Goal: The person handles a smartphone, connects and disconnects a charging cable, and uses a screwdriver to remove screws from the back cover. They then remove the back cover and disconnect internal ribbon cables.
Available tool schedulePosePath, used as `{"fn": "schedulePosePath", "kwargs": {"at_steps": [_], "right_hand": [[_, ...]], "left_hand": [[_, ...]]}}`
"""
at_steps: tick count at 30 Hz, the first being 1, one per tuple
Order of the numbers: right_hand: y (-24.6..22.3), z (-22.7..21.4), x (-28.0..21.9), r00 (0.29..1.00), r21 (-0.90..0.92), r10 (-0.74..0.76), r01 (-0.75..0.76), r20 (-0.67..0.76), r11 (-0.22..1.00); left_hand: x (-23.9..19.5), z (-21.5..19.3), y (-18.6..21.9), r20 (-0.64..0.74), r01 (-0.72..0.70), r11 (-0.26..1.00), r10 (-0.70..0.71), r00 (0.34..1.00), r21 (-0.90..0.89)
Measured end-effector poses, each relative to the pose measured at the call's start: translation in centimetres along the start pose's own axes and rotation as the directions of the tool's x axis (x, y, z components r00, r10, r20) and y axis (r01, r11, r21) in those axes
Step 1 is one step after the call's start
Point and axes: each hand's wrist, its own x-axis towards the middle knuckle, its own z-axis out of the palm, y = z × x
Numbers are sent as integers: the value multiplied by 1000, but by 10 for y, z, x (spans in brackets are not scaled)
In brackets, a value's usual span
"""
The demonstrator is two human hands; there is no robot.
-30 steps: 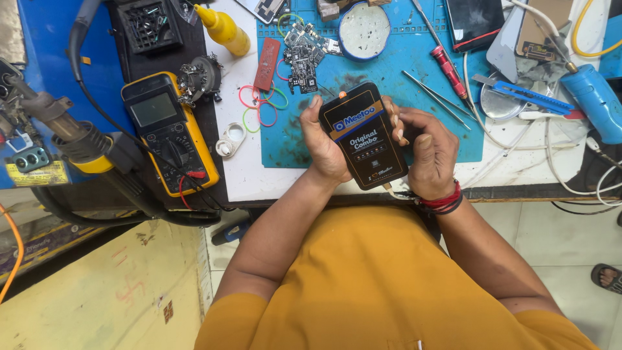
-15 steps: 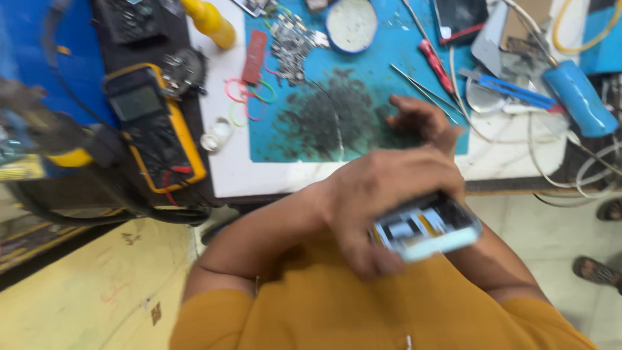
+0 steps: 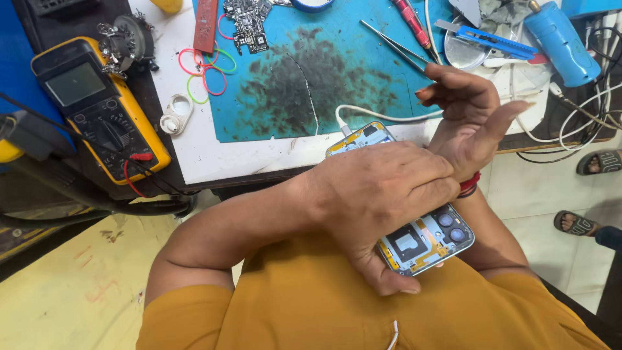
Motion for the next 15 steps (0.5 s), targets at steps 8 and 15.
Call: {"fn": "schedulePosePath", "kwargs": {"at_steps": [8,15], "right_hand": [[6,-5,-9,1000,47,1,-1,3,999],[3,-2,-10,998,32,-55,55,15,998]], "left_hand": [[1,4,4,8,-40,991,39,999,127],[2,3,5,-12,-61,980,64,998,192]]}}
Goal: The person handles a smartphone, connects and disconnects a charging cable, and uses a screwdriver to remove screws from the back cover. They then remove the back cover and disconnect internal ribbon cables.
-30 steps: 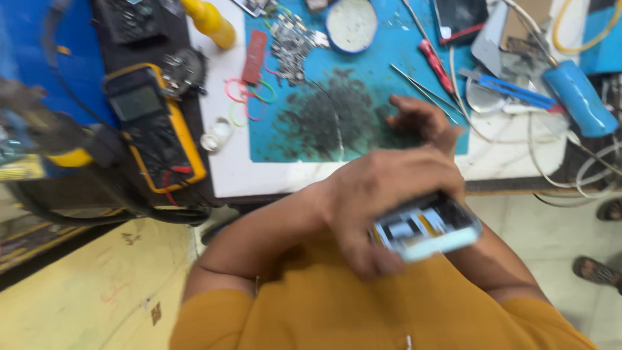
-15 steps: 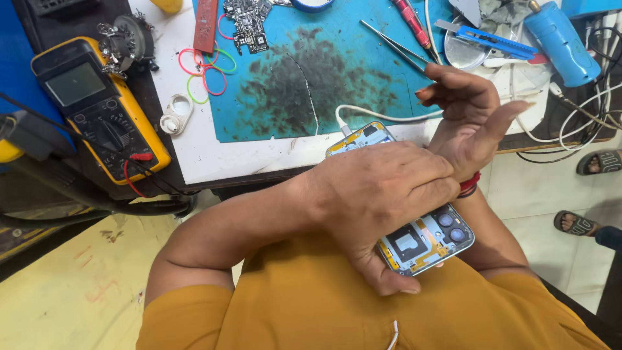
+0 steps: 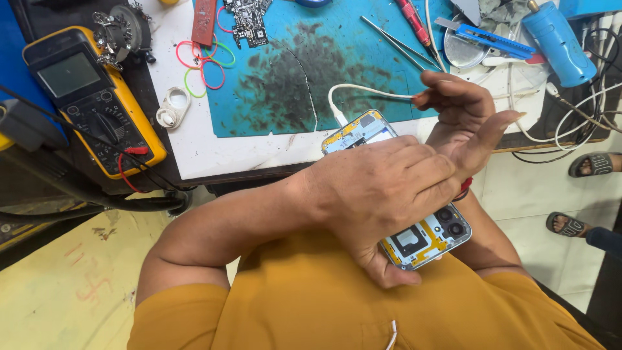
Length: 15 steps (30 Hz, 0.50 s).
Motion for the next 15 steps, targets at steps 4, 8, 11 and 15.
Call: {"fn": "schedulePosePath", "kwargs": {"at_steps": [4,8,11,15], "right_hand": [[-5,-11,-3,968,-130,-251,248,-1,960],[-19,-22,-10,777,-227,-629,606,-35,762],[-37,-32,-2,520,-323,-764,850,383,416],[-71,-43,-4,437,-428,-418,896,796,122]], "left_hand": [[3,-1,1,63,42,999,-44,997,29],[4,-5,-2,71,58,997,-62,996,60],[5,-6,-6,91,69,995,-76,993,77],[6,-1,-10,109,56,992,-68,992,112]]}}
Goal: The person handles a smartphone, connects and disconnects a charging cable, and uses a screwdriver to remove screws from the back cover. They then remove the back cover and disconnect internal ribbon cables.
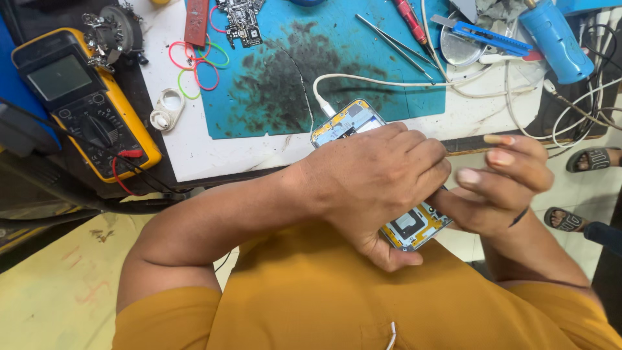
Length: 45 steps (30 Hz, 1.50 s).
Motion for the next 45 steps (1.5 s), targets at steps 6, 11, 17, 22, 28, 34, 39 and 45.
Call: {"fn": "schedulePosePath", "kwargs": {"at_steps": [6,11,17,22,28,34,39,45], "right_hand": [[8,-12,11,985,30,-125,122,119,992],[6,-13,5,975,87,-193,184,109,979],[11,-9,2,976,214,-207,188,71,959],[4,-9,33,979,243,-130,89,159,966],[9,3,75,962,324,260,-273,85,906],[-5,55,68,712,598,699,-587,61,545],[-23,88,47,704,647,669,-629,239,431],[-28,102,37,663,662,611,-694,433,284]], "left_hand": [[0,6,-3,35,3,1000,-3,999,0],[-1,7,-3,68,58,994,-52,996,-90],[-1,5,-1,115,91,985,-75,991,-146],[-4,7,-4,28,47,980,-42,999,-191],[-16,-15,-31,-97,175,844,-258,961,-507],[-35,-15,-48,-237,-352,-55,-642,729,-934],[-53,2,-59,-311,-545,-112,-719,622,-831],[-65,21,-69,-282,-583,-116,-789,546,-804]]}}
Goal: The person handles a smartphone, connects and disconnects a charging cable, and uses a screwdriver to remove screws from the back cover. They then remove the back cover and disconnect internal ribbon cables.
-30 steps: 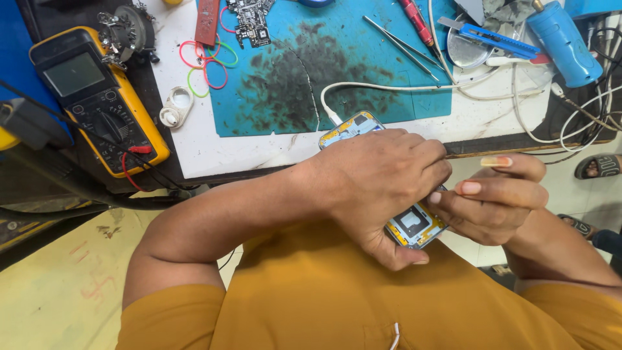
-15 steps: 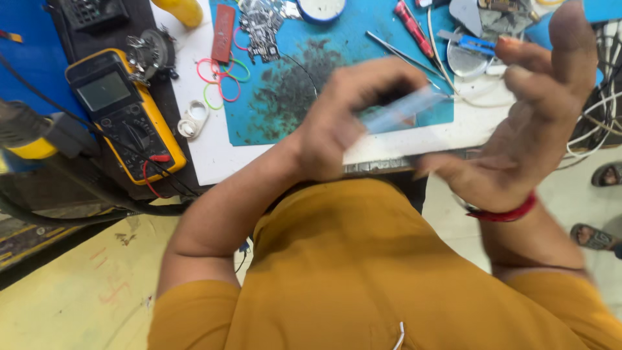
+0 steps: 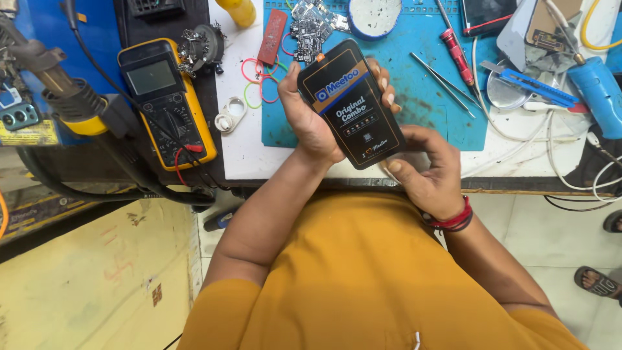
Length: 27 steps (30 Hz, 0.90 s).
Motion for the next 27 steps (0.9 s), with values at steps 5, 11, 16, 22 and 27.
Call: {"fn": "schedulePosePath", "kwargs": {"at_steps": [5,11,16,22,27], "right_hand": [[12,2,8,997,153,64,-71,54,986],[21,5,17,1000,-26,-30,30,-7,999],[20,3,16,993,-143,-119,118,7,983],[20,4,18,992,-207,-124,119,-15,971],[22,4,18,988,-264,-156,144,-22,954]], "left_hand": [[1,-12,-2,-24,32,999,-33,999,-32],[4,-19,-5,-9,53,998,-53,999,-17],[1,-23,-7,31,21,998,-23,999,54],[2,-23,-7,18,18,999,-19,1000,35],[3,-24,-7,-5,25,1000,-25,1000,12]]}}
